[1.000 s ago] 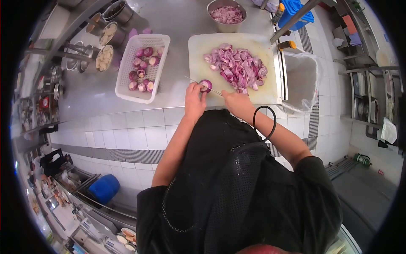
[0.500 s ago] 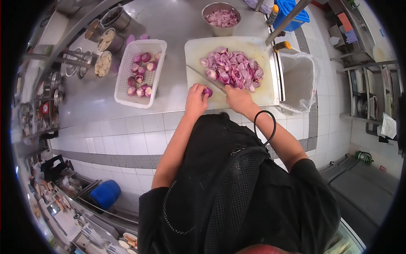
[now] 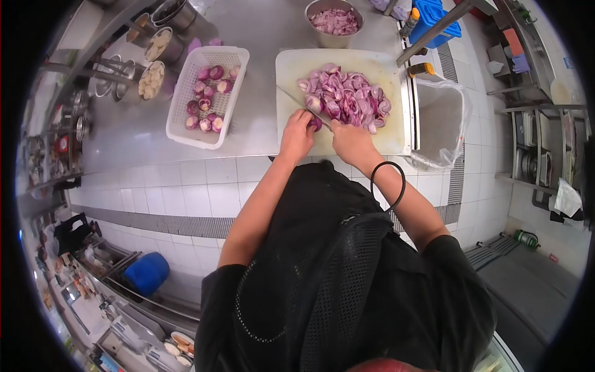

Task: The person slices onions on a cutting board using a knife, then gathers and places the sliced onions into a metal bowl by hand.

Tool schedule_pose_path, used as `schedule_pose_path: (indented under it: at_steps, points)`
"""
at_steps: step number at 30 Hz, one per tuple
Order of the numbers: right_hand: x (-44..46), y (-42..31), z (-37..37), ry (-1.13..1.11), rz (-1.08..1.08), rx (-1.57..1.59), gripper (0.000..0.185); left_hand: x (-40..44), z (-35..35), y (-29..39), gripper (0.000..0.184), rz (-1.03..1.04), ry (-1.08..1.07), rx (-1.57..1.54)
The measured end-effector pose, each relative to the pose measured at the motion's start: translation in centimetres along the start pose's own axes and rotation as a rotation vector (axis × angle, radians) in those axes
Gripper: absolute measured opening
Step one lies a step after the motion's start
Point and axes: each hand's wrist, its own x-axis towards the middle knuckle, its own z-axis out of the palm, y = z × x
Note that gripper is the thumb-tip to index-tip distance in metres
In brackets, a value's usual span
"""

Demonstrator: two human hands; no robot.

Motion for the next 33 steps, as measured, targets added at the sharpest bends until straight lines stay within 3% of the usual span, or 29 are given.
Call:
schedule_pose_path:
  at_steps: [14, 16, 19, 20, 22, 26, 28, 33]
  points:
    - [2.4, 1.2, 2.7, 0.01, 0.016, 0.073, 0.02, -0.6, 0.1, 0.1, 0.024, -0.067, -0.01, -0.007]
    - [2.8, 2.2, 2.3, 0.042, -0.049, 0.09, 0.023, -0.1, 0.2, -0.4, 0.019, 0.231, -0.008, 0.11]
    - [1.6, 2.9, 2.4, 0.062, -0.028, 0.142, 0.025, 0.3, -0.4, -0.6, 0.019, 0.397, -0.151, 0.235]
    - [0.9, 2.8, 2.6, 0.065, -0.02, 0.144, 0.025, 0.1, -0.2, -0.2, 0.019, 0.402, -0.157, 0.232]
    - [-0.4, 2.2, 2.6, 0.027, 0.022, 0.154, 0.025, -0.7, -0.5, 1.1, 0.018, -0.148, -0.134, 0.202]
    - [-1.6, 1.8, 3.9, 0.034, 0.039, 0.14, 0.021, -2.4, -1.7, -0.1, 0.023, -0.112, 0.033, 0.08]
    - [-1.6, 1.7, 3.5, 0.094, -0.002, 0.119, 0.018, -2.7, -2.3, -1.2, 0.025, 0.236, -0.12, 0.121]
    - [-3.0, 0.9, 1.3, 0.082, 0.0, 0.119, 0.017, -1.7, -0.3, -0.9, 0.027, 0.186, -0.131, 0.119]
